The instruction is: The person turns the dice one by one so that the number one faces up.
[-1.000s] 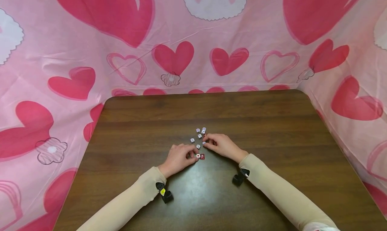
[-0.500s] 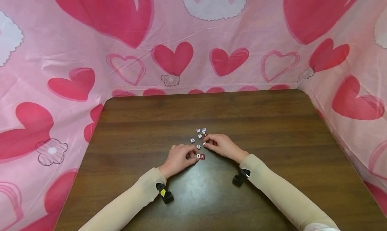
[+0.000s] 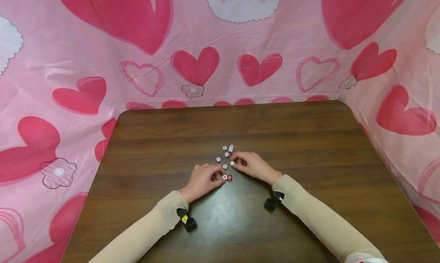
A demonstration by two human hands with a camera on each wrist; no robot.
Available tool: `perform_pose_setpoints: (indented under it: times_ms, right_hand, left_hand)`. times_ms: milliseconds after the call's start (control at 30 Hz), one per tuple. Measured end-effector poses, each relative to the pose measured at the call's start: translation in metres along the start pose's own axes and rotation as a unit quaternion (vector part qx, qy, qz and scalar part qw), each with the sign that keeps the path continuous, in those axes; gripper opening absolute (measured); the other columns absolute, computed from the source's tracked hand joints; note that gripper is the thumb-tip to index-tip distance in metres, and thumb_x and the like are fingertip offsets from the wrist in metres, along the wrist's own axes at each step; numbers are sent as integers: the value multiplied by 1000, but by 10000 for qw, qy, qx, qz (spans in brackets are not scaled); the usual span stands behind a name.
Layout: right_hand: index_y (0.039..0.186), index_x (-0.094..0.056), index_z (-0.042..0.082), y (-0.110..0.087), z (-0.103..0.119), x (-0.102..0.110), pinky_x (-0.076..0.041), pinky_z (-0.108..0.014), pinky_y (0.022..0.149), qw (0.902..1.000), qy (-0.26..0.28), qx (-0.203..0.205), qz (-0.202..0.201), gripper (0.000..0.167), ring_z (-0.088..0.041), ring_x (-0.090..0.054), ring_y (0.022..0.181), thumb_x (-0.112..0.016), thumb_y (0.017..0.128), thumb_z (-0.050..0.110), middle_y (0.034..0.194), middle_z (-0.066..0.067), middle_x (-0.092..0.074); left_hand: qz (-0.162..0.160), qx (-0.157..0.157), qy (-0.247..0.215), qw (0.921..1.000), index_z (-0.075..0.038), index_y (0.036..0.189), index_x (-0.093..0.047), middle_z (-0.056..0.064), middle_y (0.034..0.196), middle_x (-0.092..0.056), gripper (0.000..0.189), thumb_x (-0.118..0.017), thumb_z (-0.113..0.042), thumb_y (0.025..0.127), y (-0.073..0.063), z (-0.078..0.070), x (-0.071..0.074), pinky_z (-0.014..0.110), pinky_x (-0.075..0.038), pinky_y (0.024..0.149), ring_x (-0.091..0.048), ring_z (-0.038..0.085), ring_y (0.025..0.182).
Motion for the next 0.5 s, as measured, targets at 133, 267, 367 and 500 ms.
perform_pose_setpoints:
  times_ms: [133, 267, 367, 500]
  right_hand:
    - [113, -72, 17, -1, 0, 0, -42, -25, 62, 9999, -18, 98, -42, 17, -4, -49, 64, -75, 97, 22, 74, 11, -56]
    - [113, -72, 17, 0, 0, 0, -43, -26, 64, 9996, -90, 223, -123, 15, -3, -50, 65, -74, 99, 22, 75, 12, -57]
    - [112, -72, 18, 0, 0, 0, -43, -26, 64, 9996, -121, 228, -113, 15, -3, -50, 66, -75, 98, 22, 75, 11, -56]
    - [112, -73, 18, -1, -1, -1, -43, -26, 64, 9998, -70, 153, -69, 15, -5, -50, 66, -75, 98, 24, 76, 11, -57]
  left_hand:
    - [18, 12, 30, 10000, -26, 97, -72, -19, 76, -62, 13, -82, -28, 90, 1, 0, -1, 39, -36, 76, -54, 6, 75]
    - [43, 57, 20, 10000, -27, 96, -71, -20, 74, -60, 13, -82, -30, 90, 1, -1, 0, 37, -35, 74, -52, 6, 74]
    - [47, 81, -7, 10000, -28, 95, -71, -20, 74, -60, 13, -83, -30, 90, 1, -1, 1, 36, -34, 74, -52, 5, 73]
    - [70, 105, -10, 9999, -28, 97, -71, -20, 75, -60, 13, -82, -30, 91, 0, -1, 0, 36, -34, 74, -51, 6, 74]
Point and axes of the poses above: each hand's wrist, its own y-axis towards the middle knuckle, its own x-axis out of the back of the hand, z = x × y, the point moved 3 cm from there along y, towards the middle knuckle
